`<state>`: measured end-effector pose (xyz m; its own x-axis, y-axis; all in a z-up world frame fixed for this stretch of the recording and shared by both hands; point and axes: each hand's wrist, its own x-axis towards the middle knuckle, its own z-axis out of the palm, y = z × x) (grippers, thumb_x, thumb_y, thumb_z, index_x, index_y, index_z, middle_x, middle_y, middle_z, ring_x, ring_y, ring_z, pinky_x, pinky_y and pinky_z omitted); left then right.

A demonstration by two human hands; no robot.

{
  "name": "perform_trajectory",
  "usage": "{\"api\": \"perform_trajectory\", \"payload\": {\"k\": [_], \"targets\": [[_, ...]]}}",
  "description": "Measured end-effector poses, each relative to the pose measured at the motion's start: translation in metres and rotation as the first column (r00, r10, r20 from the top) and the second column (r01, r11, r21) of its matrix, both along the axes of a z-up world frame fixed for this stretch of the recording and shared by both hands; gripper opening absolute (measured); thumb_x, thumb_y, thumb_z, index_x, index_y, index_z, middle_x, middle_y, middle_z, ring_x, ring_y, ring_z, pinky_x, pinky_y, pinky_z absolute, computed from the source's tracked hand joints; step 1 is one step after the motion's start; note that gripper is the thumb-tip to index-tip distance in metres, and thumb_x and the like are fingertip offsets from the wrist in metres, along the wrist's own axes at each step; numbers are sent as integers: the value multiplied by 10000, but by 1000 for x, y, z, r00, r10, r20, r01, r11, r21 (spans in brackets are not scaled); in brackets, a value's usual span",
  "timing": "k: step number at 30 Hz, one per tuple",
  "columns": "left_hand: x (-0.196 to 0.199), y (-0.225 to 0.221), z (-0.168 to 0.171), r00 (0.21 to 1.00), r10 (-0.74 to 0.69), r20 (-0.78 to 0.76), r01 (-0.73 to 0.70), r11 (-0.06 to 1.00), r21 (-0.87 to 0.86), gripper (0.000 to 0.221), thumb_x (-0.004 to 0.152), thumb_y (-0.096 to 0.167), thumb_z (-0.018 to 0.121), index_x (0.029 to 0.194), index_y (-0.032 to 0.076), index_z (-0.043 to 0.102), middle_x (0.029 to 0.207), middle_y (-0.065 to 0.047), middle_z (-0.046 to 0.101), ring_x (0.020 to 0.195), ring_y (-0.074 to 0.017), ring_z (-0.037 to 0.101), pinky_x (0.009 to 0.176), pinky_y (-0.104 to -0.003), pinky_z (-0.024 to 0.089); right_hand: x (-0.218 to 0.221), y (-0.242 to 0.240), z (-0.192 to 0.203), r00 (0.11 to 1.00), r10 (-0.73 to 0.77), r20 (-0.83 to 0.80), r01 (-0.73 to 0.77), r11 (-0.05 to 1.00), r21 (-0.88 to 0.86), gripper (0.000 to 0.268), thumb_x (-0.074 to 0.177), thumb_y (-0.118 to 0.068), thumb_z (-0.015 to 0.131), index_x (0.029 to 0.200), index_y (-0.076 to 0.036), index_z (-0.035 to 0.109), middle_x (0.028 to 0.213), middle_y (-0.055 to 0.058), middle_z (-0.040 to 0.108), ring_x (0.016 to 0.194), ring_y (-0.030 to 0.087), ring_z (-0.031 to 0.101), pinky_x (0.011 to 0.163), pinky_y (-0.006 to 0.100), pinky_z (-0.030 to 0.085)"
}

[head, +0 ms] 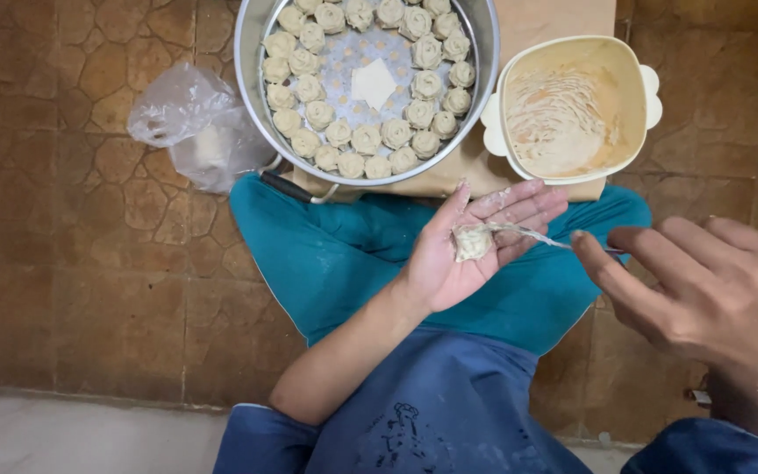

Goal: Assembling dumplings by placing filling on wrappers and folding them by hand.

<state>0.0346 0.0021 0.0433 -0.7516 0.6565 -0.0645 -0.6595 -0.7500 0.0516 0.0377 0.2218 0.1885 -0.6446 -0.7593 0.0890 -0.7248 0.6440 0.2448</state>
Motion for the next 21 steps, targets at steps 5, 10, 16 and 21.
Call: {"api": "perform_trajectory", "payload": {"k": [5, 10, 16, 21], "targets": [[8, -6, -1, 1000, -6, -10, 7, 1000, 20, 760, 1162, 540, 273, 1644, -47, 279, 1697, -257, 300, 1573, -318, 334, 1230, -373, 366, 6, -3, 2, 998, -12, 61, 11, 1000, 7, 577, 753, -191, 763, 1327, -251, 752, 895, -27, 687, 727, 141, 621, 602, 312, 452], [14, -9, 0, 999, -13, -45, 14, 1000, 11, 776, 1154, 570, 241, 1636, -36, 294, 1679, -249, 320, 1557, -329, 347, 1273, -410, 341, 10, -12, 4, 998, -43, 45, 44, 999, -19, 556, 703, -142, 771, 1244, -270, 773, 897, -31, 713, 723, 152, 626, 582, 322, 452], [22, -13, 1, 999, -5, -45, 6, 1000, 17, 781, 1157, 578, 217, 1620, -46, 307, 1675, -253, 327, 1557, -340, 347, 1296, -431, 316, 12, -20, 1, 998, -44, 46, 48, 994, -96, 498, 701, -86, 771, 1171, -248, 794, 858, -18, 707, 724, 161, 639, 610, 321, 505], [27, -17, 3, 999, 5, -53, -5, 1000, 1, 791, 1151, 582, 209, 1613, -53, 305, 1671, -257, 323, 1567, -344, 332, 1312, -445, 299, 20, -23, 3, 999, -46, 28, 49, 994, -98, 505, 735, -66, 759, 1208, -237, 802, 869, -22, 704, 721, 146, 631, 621, 311, 519]]}}
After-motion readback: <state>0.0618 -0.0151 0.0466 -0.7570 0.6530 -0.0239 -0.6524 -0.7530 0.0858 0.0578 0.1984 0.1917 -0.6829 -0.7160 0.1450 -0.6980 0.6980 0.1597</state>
